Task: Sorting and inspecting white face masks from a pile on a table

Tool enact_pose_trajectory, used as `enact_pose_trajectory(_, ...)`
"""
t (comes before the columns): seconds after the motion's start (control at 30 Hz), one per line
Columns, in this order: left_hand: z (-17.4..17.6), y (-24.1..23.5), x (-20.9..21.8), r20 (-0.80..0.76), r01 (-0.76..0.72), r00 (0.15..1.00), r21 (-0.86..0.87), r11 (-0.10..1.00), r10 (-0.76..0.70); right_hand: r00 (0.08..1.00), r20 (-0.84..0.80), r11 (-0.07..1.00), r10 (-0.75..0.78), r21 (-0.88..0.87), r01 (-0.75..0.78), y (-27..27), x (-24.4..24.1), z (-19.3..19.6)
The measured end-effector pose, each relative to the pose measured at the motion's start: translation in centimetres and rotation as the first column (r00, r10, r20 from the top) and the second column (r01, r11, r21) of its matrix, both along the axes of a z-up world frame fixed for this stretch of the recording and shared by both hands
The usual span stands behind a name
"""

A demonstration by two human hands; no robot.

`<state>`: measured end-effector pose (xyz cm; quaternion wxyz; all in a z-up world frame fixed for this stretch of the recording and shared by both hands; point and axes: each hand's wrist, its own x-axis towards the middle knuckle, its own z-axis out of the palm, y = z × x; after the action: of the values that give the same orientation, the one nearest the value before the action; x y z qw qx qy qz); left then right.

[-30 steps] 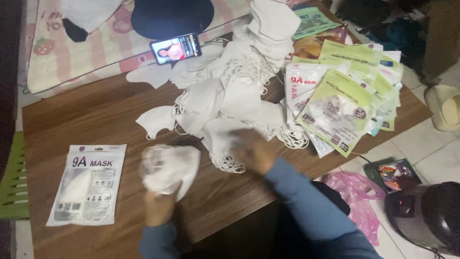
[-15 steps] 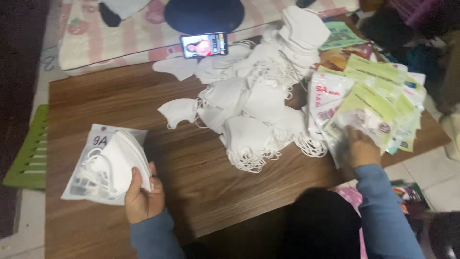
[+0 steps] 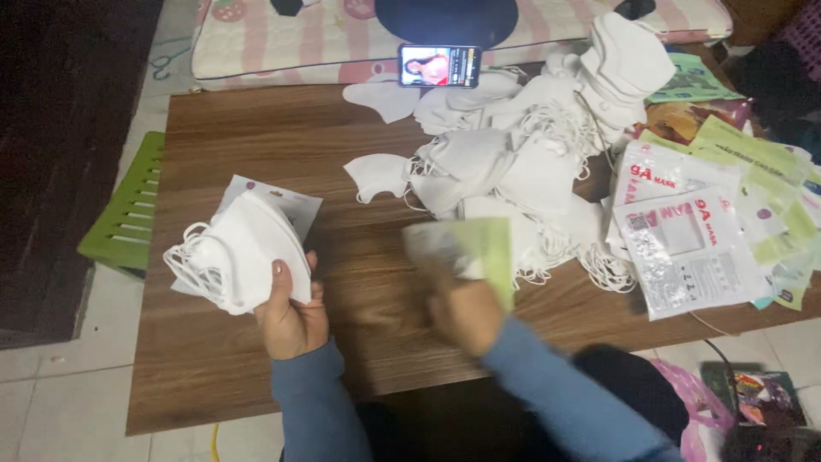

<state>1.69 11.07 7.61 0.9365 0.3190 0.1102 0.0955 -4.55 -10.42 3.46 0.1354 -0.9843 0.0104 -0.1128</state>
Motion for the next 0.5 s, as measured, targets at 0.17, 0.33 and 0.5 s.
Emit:
enact_pose_trajectory(0.17, 1.1, -1.2, 0.0, -0.136, -0.093, 0.983, 0.211, 0.973, 0.123, 0.931, 0.029, 0.744, 0.364, 0.591, -0.310, 4.2, 2.3, -3.8)
enact_pose_trajectory(0.33, -4.1, -3.1, -0.2, -0.267, 0.238, 0.960, 0.634, 0.736, -0.080, 0.886, 0.061, -0.109, 0.460, 0.994, -0.012, 1.5, 3.8, -4.8)
enact_pose_trajectory(0.5, -11.2, -7.8, -0.9, -0.315, 0.540, 0.814, 0.719, 0.437, -0.489, 0.978, 0.069, 0.967, 0.197, 0.151, -0.205, -7.9, 4.4, -13.0)
